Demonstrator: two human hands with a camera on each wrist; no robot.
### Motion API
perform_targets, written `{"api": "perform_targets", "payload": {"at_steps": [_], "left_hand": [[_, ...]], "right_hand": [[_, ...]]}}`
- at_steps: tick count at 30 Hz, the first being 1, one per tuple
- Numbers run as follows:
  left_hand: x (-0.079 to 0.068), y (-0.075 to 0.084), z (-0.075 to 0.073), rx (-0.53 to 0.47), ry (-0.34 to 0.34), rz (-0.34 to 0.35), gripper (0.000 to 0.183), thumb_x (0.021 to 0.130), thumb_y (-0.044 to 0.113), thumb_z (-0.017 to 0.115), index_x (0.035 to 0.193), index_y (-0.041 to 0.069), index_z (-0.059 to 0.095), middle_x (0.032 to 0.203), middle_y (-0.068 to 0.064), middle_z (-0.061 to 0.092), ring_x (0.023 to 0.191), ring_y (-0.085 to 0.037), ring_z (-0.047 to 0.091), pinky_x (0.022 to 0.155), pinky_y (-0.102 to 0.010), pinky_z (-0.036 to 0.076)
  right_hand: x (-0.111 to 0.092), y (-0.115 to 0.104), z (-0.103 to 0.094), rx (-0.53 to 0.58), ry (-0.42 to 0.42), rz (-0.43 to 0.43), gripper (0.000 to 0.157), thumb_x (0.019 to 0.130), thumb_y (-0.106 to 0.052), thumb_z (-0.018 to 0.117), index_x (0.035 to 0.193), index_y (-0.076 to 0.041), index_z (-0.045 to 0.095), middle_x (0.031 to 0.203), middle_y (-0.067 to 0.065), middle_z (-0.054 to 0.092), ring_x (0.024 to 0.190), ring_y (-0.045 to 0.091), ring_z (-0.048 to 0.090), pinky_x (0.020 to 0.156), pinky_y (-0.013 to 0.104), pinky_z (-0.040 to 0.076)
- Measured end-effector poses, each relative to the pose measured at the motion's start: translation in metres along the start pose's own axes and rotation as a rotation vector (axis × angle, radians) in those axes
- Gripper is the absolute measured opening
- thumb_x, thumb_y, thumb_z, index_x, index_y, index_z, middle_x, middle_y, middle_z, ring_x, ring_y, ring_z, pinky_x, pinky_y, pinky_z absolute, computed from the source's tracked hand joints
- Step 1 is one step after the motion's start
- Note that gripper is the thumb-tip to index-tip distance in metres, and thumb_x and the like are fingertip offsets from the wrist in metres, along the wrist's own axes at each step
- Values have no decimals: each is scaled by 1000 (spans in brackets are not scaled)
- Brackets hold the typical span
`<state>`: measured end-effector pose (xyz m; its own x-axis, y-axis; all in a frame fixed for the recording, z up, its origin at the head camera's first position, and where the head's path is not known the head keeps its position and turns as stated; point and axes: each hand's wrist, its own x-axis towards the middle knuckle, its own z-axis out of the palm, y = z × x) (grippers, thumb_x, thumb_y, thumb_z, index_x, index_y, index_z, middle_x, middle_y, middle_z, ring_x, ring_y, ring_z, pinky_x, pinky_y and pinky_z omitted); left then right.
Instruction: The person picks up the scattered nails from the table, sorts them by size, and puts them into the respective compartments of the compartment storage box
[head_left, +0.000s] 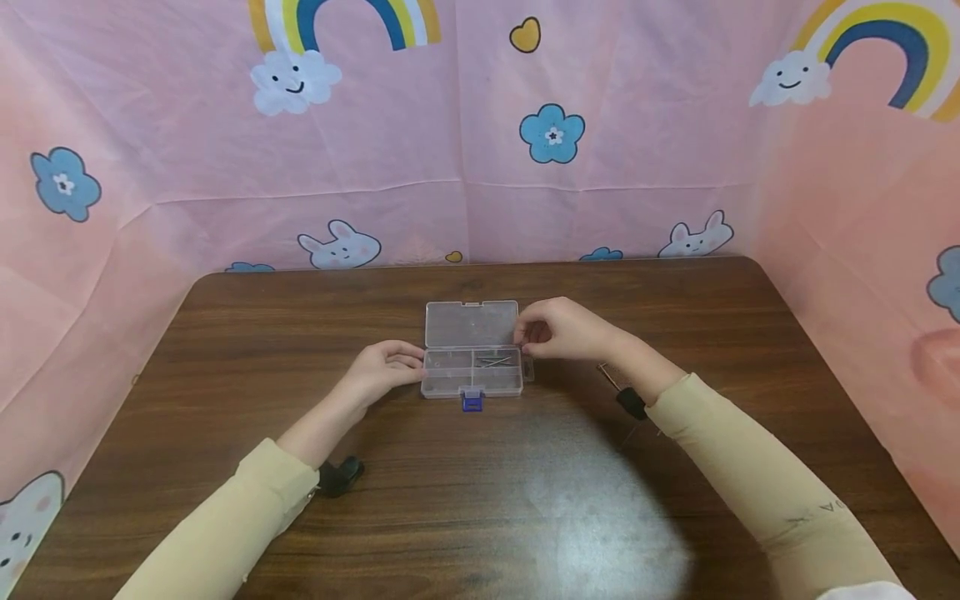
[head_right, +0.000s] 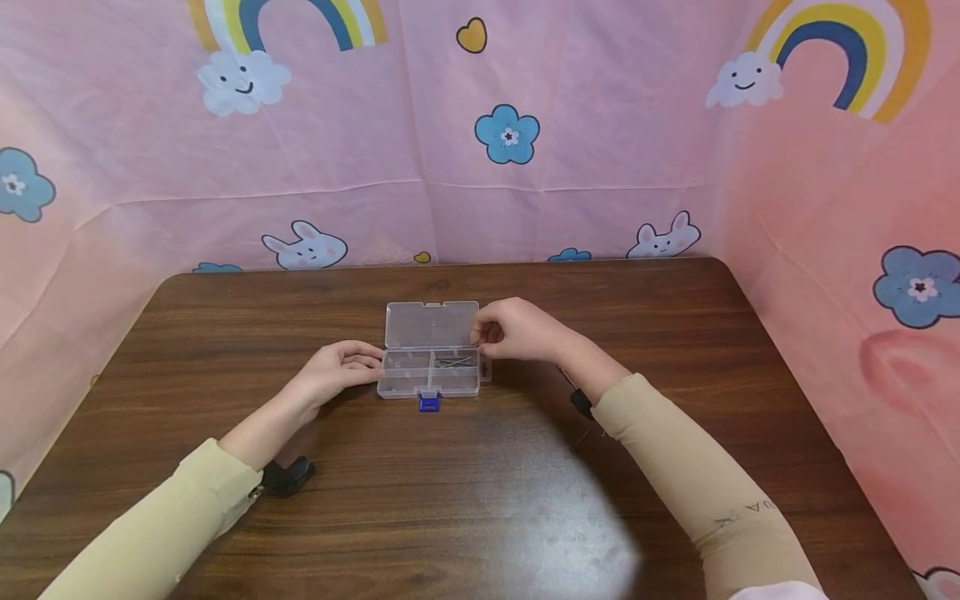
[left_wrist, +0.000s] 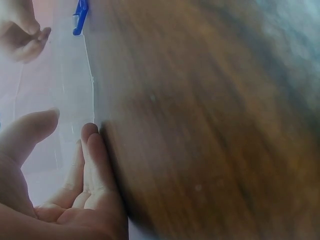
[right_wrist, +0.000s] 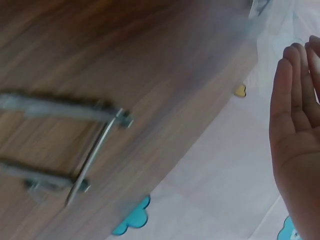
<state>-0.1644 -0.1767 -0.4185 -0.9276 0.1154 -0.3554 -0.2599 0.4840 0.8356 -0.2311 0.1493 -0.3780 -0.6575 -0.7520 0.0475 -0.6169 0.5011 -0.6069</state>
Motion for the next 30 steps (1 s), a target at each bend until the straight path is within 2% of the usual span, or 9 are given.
{"api": "perform_targets", "payload": {"at_steps": [10, 15, 21, 25, 30], "left_hand": [[-1, 2, 1, -12, 0, 5, 44, 98, 20, 77, 136, 0, 64, 122, -16, 73, 107, -19, 71, 109, -47, 48], [-1, 2, 0, -18, -10, 13, 44, 98, 20, 77, 135, 0, 65, 121, -14, 74, 100, -12, 70, 106, -43, 49], [1, -2, -1, -33, -26, 33, 45, 98, 20, 77, 136, -1, 64, 118, -12, 76, 92, -4, 69, 103, -39, 49], [2, -2, 0, -29, -23, 23, 45, 99, 21, 77, 136, 0, 64, 120, -12, 76, 94, -5, 69, 105, -41, 50], [3, -3, 0, -21, -19, 12, 44, 99, 21, 76, 136, 1, 64, 120, -12, 75, 97, -7, 70, 108, -43, 49]], "right_hand": [[-27, 10, -17, 14, 30, 85, 10, 93, -2, 76, 103, -3, 76, 99, 5, 77, 90, 18, 70, 83, 43, 61], [-39, 16, -24, -5, 46, 128, 12, 93, -3, 78, 104, -3, 76, 99, 5, 77, 89, 18, 70, 84, 44, 62], [-55, 25, -31, -14, 63, 166, 11, 93, -2, 78, 103, -4, 77, 97, 4, 77, 88, 17, 71, 80, 37, 61], [-65, 33, -32, -12, 60, 199, 11, 93, -1, 78, 103, -3, 76, 96, 3, 76, 86, 16, 70, 77, 30, 60], [-78, 42, -31, -11, 62, 218, 11, 91, 1, 79, 101, -4, 76, 95, 3, 76, 86, 16, 70, 77, 29, 60]]}}
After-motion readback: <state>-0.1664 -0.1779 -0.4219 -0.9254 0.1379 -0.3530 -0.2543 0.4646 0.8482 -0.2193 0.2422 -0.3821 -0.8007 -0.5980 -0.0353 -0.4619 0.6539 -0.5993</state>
